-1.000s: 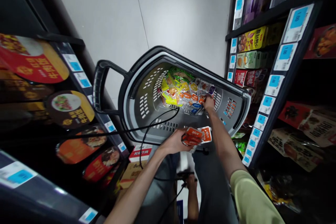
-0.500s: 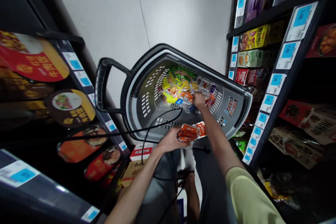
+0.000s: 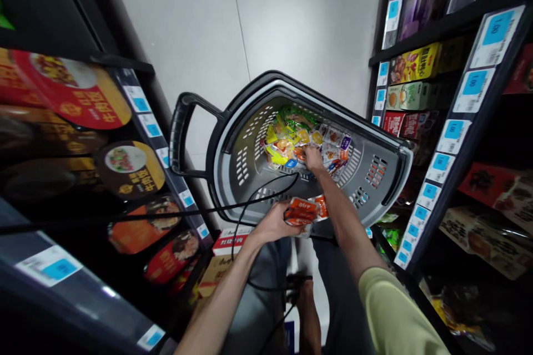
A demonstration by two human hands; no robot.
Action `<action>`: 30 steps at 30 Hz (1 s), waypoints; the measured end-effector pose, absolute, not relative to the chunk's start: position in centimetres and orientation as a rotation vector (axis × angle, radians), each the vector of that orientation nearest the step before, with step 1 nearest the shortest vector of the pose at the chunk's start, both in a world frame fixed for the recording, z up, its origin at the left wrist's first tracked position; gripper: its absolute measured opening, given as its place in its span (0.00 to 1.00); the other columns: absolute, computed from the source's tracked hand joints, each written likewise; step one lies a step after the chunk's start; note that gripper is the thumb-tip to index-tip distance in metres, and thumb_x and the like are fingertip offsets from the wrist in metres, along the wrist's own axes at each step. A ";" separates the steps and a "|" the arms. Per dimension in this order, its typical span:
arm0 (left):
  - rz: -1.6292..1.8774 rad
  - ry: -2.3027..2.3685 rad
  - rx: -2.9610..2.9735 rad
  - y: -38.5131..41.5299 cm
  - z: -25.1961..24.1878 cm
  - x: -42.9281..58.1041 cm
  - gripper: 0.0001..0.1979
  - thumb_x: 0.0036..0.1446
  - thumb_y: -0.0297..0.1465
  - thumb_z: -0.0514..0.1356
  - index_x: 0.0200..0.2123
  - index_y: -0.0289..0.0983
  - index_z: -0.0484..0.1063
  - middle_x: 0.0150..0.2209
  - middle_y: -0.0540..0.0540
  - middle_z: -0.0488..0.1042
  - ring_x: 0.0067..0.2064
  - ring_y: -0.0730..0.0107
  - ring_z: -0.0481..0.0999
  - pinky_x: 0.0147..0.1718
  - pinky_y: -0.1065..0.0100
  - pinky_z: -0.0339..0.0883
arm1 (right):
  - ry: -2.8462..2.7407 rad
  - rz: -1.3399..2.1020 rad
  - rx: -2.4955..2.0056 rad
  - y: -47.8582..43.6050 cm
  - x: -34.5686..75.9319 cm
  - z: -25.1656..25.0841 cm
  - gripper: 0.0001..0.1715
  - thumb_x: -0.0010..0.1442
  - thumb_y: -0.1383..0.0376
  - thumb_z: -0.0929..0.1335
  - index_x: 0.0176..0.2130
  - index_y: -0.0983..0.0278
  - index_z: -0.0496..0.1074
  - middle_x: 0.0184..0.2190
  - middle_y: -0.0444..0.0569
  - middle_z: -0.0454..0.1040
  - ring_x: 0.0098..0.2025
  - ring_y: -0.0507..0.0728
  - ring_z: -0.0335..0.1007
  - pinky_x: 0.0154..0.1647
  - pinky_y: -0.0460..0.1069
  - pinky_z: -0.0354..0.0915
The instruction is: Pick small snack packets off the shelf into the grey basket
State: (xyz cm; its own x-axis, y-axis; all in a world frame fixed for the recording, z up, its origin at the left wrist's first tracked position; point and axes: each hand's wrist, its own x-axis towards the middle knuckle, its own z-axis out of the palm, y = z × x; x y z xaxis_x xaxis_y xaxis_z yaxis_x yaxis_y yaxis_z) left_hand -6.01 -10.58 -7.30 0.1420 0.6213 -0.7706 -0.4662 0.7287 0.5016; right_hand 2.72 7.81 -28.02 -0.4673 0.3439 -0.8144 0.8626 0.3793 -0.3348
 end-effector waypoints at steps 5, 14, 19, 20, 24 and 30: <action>0.836 1.142 0.194 -9.8 -4.5 -4.8 0.24 0.45 0.25 0.70 0.49 0.31 0.81 0.43 0.41 0.86 0.43 0.57 0.86 0.45 0.64 0.78 | 2.057 -1.030 1.216 10.2 6.6 -22.1 0.17 0.68 0.68 0.63 0.49 0.66 0.80 0.49 0.59 0.81 0.51 0.62 0.74 0.59 0.53 0.66; 1.075 1.566 0.221 -8.8 9.3 -2.7 0.25 0.41 0.33 0.75 0.45 0.35 0.81 0.44 0.39 0.86 0.46 0.52 0.86 0.50 0.57 0.79 | 2.452 -1.469 1.715 14.9 14.5 4.1 0.11 0.63 0.58 0.69 0.34 0.59 0.79 0.39 0.52 0.83 0.43 0.61 0.78 0.51 0.58 0.73; 1.221 1.642 0.015 -9.2 20.3 -4.3 0.25 0.38 0.39 0.77 0.40 0.33 0.81 0.37 0.37 0.86 0.40 0.48 0.87 0.46 0.52 0.82 | 2.781 -1.517 1.322 12.1 17.0 22.6 0.09 0.66 0.59 0.69 0.35 0.52 0.81 0.41 0.53 0.84 0.49 0.65 0.80 0.57 0.68 0.73; 1.240 1.649 0.003 -9.2 22.7 -4.8 0.25 0.38 0.39 0.78 0.39 0.32 0.81 0.37 0.36 0.86 0.40 0.48 0.87 0.47 0.51 0.81 | 2.809 -1.526 1.269 11.3 17.2 26.0 0.08 0.65 0.59 0.70 0.35 0.51 0.81 0.41 0.53 0.84 0.50 0.66 0.80 0.58 0.70 0.72; 1.378 1.666 -0.017 -8.9 31.9 -6.4 0.29 0.37 0.41 0.80 0.42 0.31 0.82 0.40 0.35 0.86 0.43 0.48 0.86 0.49 0.53 0.80 | 2.890 -1.600 1.143 8.0 17.4 38.3 0.08 0.65 0.57 0.71 0.33 0.51 0.80 0.40 0.53 0.84 0.50 0.67 0.81 0.57 0.72 0.73; 1.606 1.343 -0.041 -8.5 42.6 -6.7 0.34 0.39 0.42 0.80 0.49 0.32 0.80 0.49 0.35 0.84 0.49 0.50 0.85 0.52 0.55 0.78 | 2.522 -2.014 1.433 5.6 18.9 53.1 0.08 0.57 0.56 0.78 0.30 0.54 0.79 0.32 0.51 0.80 0.37 0.62 0.78 0.41 0.60 0.77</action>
State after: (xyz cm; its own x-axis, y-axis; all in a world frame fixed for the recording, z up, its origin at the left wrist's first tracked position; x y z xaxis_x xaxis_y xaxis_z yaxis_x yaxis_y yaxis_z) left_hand -6.68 -8.48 42.60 -0.4990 0.6455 -0.5782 -0.6830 0.1177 0.7209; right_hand 18.87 5.64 53.07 -0.6081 0.7744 -0.1745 0.3416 0.0568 -0.9381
